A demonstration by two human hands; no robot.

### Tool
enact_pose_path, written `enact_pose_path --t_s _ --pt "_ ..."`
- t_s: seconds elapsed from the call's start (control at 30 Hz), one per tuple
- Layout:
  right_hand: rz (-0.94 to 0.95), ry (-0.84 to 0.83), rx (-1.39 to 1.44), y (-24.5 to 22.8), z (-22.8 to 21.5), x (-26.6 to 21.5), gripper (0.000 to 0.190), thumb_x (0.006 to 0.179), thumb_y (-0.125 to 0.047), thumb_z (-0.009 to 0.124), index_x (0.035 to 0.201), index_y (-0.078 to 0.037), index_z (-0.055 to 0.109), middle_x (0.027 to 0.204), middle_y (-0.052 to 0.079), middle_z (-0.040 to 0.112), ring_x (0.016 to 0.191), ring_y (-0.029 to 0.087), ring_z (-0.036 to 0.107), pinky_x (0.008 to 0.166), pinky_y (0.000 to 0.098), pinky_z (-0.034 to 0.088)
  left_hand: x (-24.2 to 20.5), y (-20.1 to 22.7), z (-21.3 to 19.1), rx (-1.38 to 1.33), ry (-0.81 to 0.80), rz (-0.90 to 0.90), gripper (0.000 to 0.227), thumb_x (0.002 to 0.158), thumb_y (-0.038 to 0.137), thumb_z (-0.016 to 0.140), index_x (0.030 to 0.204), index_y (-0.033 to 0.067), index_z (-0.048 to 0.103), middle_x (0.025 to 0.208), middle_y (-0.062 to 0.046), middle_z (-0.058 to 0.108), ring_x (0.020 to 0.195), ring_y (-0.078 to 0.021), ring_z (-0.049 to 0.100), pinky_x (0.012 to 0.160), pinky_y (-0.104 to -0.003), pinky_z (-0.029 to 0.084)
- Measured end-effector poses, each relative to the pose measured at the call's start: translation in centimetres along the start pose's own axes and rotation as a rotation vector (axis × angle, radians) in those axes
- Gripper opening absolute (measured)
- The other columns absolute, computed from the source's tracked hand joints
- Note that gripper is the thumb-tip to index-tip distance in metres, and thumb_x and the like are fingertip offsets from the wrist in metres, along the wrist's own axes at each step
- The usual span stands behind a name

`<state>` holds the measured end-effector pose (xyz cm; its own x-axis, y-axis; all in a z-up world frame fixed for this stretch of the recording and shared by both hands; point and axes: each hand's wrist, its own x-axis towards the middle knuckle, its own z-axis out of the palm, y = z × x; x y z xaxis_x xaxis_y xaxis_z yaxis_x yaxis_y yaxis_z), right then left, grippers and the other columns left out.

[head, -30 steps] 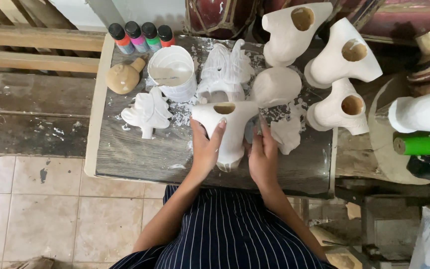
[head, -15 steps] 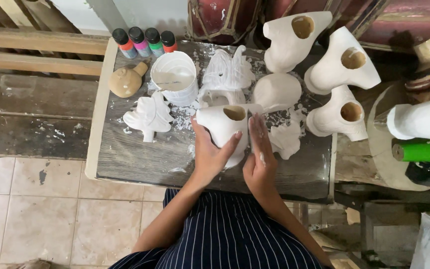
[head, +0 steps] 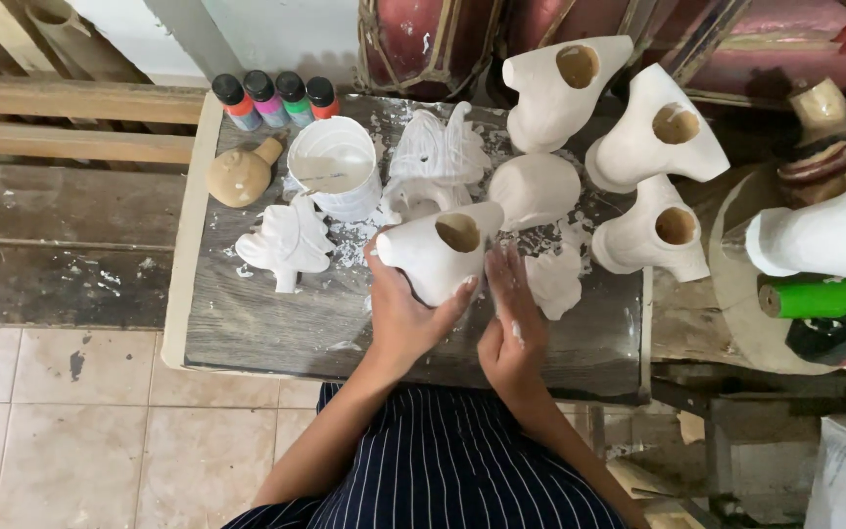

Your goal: Smoothing and cleaning the edges of white ceramic molds using a small hand tool

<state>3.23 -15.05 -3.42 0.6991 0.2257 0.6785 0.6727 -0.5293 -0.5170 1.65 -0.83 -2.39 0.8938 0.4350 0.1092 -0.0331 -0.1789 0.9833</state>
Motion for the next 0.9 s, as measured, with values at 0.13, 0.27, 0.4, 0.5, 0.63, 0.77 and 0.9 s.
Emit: enact_pose_path --t_s 0.13,0.27,0.4,0.5,0.63,0.77,0.9 --pt "-0.059 -0.027 0.067 0.1 -1.4 2.0 0.048 0.101 0.008 0.036 0.139 0.001 0.064 0.14 0.023 0.063 0.133 0.045 0.055 0.116 0.0528 0.043 -0.4 0.4 -0.5 0.087 -0.118 -0.002 0.116 0.061 0.031 0.093 0.144 -0.0103 0.023 0.113 -0.036 0.063 0.108 -0.0579 0.064 0.094 -0.064 0.051" --pt "-0.179 -0.11 0.086 0.8 -2.5 1.9 0.044 0.105 0.0 0.036 0.133 -0.003 0.07 0.132 0.018 0.07 0.128 0.043 0.062 0.115 0.0524 0.044 -0.2 0.8 -1.4 0.245 -0.215 0.072 0.113 0.062 0.04 0.093 0.142 -0.0077 0.028 0.115 -0.036 0.064 0.101 -0.0594 0.066 0.09 -0.067 0.053" --pt "-0.361 -0.156 0.041 2.1 -2.9 3.0 0.037 0.105 -0.009 0.045 0.124 -0.007 0.076 0.125 0.012 0.075 0.126 0.036 0.065 0.118 0.0481 0.044 -0.4 0.8 -1.4 0.355 -0.355 0.218 0.111 0.064 0.04 0.092 0.143 -0.0066 0.031 0.116 -0.035 0.066 0.099 -0.0567 0.069 0.089 -0.066 0.056" --pt "-0.364 -0.212 0.0 1.1 -3.5 4.2 0.038 0.108 -0.014 0.043 0.13 -0.009 0.074 0.13 0.009 0.073 0.132 0.032 0.061 0.122 0.0464 0.037 -0.8 0.4 -1.1 0.316 -0.427 0.193 0.108 0.064 0.044 0.087 0.141 -0.006 0.03 0.106 -0.038 0.067 0.093 -0.0602 0.069 0.081 -0.069 0.057" --pt "-0.373 -0.275 -0.001 0.0 -4.0 3.8 0.036 0.103 -0.006 0.052 0.133 -0.012 0.07 0.131 0.01 0.071 0.134 0.031 0.059 0.121 0.051 0.035 -0.3 0.2 -1.5 0.472 -0.273 0.254 0.106 0.066 0.048 0.09 0.14 -0.0041 0.035 0.108 -0.031 0.069 0.095 -0.0548 0.07 0.087 -0.064 0.057" --pt "-0.322 -0.268 -0.001 1.1 -3.6 3.2 0.038 0.104 -0.007 0.052 0.138 -0.011 0.067 0.138 0.011 0.067 0.139 0.034 0.052 0.125 0.0524 0.028 -0.5 1.2 -1.3 0.523 -0.288 0.252 0.11 0.06 0.05 0.092 0.139 -0.0023 0.038 0.104 -0.03 0.07 0.095 -0.0553 0.07 0.085 -0.064 0.056" --pt "-0.313 -0.248 0.023 -1.0 -4.2 4.8 0.037 0.105 -0.006 0.05 0.138 -0.008 0.067 0.136 0.012 0.069 0.139 0.033 0.054 0.123 0.0495 0.032 -0.7 0.7 -1.0 0.481 -0.306 0.227 0.11 0.06 0.053 0.09 0.141 -0.001 0.037 0.103 -0.031 0.07 0.096 -0.0554 0.069 0.085 -0.064 0.056"
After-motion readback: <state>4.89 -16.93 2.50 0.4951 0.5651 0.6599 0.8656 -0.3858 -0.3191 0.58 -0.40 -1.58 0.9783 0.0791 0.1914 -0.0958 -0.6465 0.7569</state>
